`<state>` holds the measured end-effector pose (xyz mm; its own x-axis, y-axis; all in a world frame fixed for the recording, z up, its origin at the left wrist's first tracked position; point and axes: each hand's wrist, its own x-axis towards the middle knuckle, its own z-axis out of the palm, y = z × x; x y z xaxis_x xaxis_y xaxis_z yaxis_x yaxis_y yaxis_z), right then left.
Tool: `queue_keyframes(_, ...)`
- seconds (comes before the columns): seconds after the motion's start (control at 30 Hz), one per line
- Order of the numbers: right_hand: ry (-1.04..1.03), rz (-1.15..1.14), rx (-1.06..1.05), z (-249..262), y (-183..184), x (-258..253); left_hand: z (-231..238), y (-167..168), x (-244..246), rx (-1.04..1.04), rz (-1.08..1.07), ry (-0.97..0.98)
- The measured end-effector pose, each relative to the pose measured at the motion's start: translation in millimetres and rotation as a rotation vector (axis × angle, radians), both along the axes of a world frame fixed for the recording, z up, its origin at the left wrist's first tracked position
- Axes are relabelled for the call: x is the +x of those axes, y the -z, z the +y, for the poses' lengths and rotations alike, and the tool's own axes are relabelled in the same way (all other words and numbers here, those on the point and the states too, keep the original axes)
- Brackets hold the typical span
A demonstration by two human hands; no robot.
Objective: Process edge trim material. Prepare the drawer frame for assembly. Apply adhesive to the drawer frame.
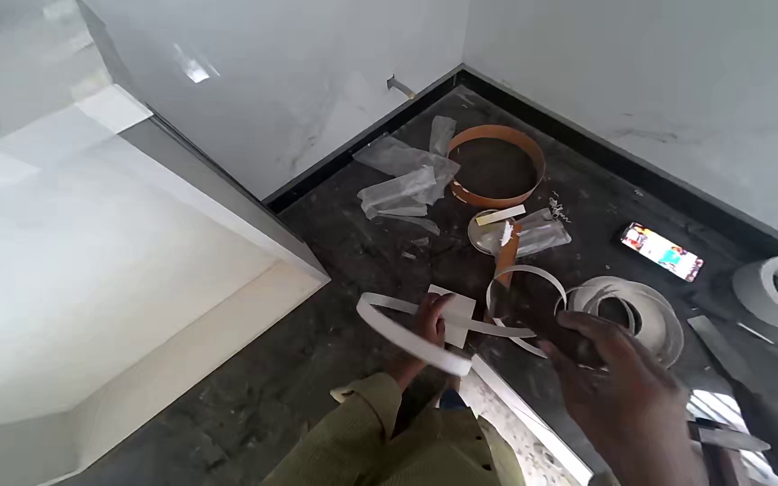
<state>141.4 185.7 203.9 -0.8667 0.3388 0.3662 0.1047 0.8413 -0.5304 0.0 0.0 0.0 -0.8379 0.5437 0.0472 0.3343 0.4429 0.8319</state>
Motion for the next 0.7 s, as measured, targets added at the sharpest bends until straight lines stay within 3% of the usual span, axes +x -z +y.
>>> queue_keyframes(0.1,-0.019,-0.041,-0.026,-13.7,17.3,-22.7,-0.7,-5.8,-4.5,-0.060,-0.133,0.023)
queue_keyframes(0.27,-0.023,-0.117,-0.062,-33.2,36.5,-41.5,-9.0,-30.3,-6.5,-0.098,-0.170,0.112)
queue_keyframes(0.4,0.002,-0.188,-0.052,-40.5,42.5,-49.2,-8.3,-1.3,-12.9,-0.059,-0.087,0.179)
queue_keyframes(0.53,0.006,-0.213,-0.049,-41.1,44.7,-51.4,-8.7,-7.7,-17.8,0.018,-0.157,0.197)
queue_keyframes(0.7,-0.033,-0.222,-0.034,-43.2,45.6,-50.2,-8.9,11.6,-18.8,0.087,-0.026,0.226)
